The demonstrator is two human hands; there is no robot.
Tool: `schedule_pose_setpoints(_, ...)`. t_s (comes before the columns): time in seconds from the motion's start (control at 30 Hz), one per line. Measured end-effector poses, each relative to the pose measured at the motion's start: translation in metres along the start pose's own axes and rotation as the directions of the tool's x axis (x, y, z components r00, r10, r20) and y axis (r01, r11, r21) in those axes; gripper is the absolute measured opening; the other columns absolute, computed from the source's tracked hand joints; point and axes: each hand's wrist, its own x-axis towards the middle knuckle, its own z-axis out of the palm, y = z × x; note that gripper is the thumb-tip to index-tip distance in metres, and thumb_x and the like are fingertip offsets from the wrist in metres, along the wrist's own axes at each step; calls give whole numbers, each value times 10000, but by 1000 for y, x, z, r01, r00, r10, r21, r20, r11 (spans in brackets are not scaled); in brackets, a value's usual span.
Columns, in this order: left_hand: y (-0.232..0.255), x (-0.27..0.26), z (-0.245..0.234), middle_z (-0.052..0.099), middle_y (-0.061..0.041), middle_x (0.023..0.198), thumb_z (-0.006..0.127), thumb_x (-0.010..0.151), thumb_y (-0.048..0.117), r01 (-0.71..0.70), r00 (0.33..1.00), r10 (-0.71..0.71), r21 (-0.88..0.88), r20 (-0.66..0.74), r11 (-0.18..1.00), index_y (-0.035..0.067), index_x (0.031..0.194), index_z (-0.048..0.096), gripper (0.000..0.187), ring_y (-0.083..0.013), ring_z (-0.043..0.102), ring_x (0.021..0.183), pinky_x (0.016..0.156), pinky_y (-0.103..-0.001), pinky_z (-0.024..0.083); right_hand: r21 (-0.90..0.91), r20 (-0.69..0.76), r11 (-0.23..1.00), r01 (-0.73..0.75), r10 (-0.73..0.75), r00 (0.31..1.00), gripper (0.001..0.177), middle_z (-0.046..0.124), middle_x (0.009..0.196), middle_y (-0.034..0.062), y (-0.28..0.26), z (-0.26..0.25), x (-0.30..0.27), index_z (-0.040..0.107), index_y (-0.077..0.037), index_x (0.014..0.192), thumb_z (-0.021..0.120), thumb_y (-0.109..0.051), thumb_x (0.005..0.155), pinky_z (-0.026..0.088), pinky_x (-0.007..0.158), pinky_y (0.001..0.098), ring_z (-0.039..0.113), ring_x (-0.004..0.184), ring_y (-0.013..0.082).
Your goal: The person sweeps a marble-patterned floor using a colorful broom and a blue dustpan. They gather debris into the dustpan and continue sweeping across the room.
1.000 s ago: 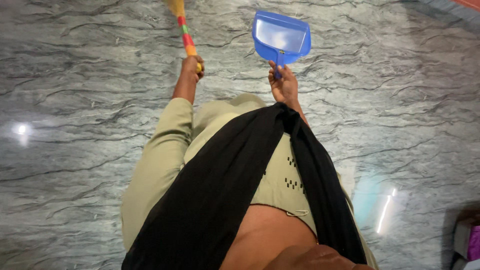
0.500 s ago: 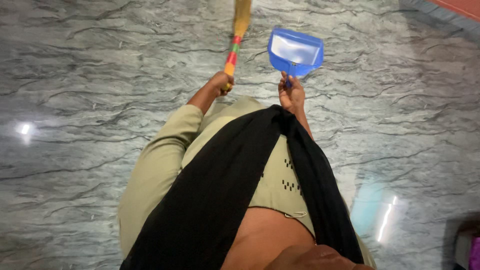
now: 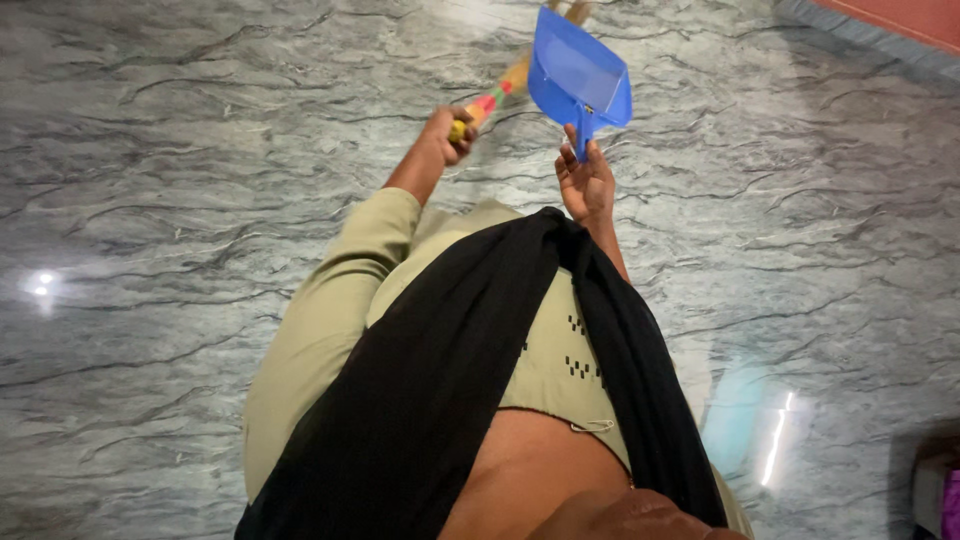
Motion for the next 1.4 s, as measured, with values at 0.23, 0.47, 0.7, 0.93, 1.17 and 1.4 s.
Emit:
schedule_pose_setpoints(0.23,55,-20,-29,593,-55,727,658,821,122,-106,994,102,-183,-33,977,63,1106,560,307,-129,581,543,436,-248,417,34,-12,999,14,-14,1000,482,621,1426,148,-20,-24,16,497,13,1423,638,-229,1030,569,958,333,659,1065,202)
schedule_pose_setpoints(0.47,83,-40,-51,598,-45,709,656,820,127,-194,975,164,-211,-151,958,86,1033,558,238,-139,588,546,459,-278,429,151,-63,988,28,-19,998,468,641,1357,206,-22,-44,30,497,77,1389,643,-171,1020,584,919,331,675,1002,222)
schedule_pose_setpoints(0.7,77,-25,-3,537,-29,605,675,820,145,-279,939,273,3,-210,960,142,844,553,124,-174,549,473,409,-314,415,182,-28,983,8,-3,1000,463,639,1336,206,-39,-48,55,493,61,1376,653,-147,995,593,893,341,678,978,216)
schedule_pose_setpoints(0.93,8,14,76,551,-48,599,671,821,125,-85,989,109,214,-100,973,115,809,536,136,-180,557,462,369,-305,396,238,7,971,-19,17,1000,522,613,1391,218,-59,-57,69,460,87,1424,657,-138,996,592,899,349,677,981,230)
schedule_pose_setpoints(1.17,-33,30,102,569,-47,626,679,816,138,13,999,0,385,-34,923,110,831,538,144,-166,546,485,390,-276,400,254,34,966,-43,36,999,506,597,1425,208,-72,-67,74,462,63,1437,631,-146,1008,589,904,354,683,994,226)
schedule_pose_setpoints(1.4,-39,39,109,592,-31,657,642,818,175,57,998,-66,353,12,934,90,861,592,107,-115,536,493,401,-235,377,263,47,962,-73,62,997,479,627,1391,201,-79,-71,77,500,64,1415,626,-149,1005,585,887,349,697,967,235)
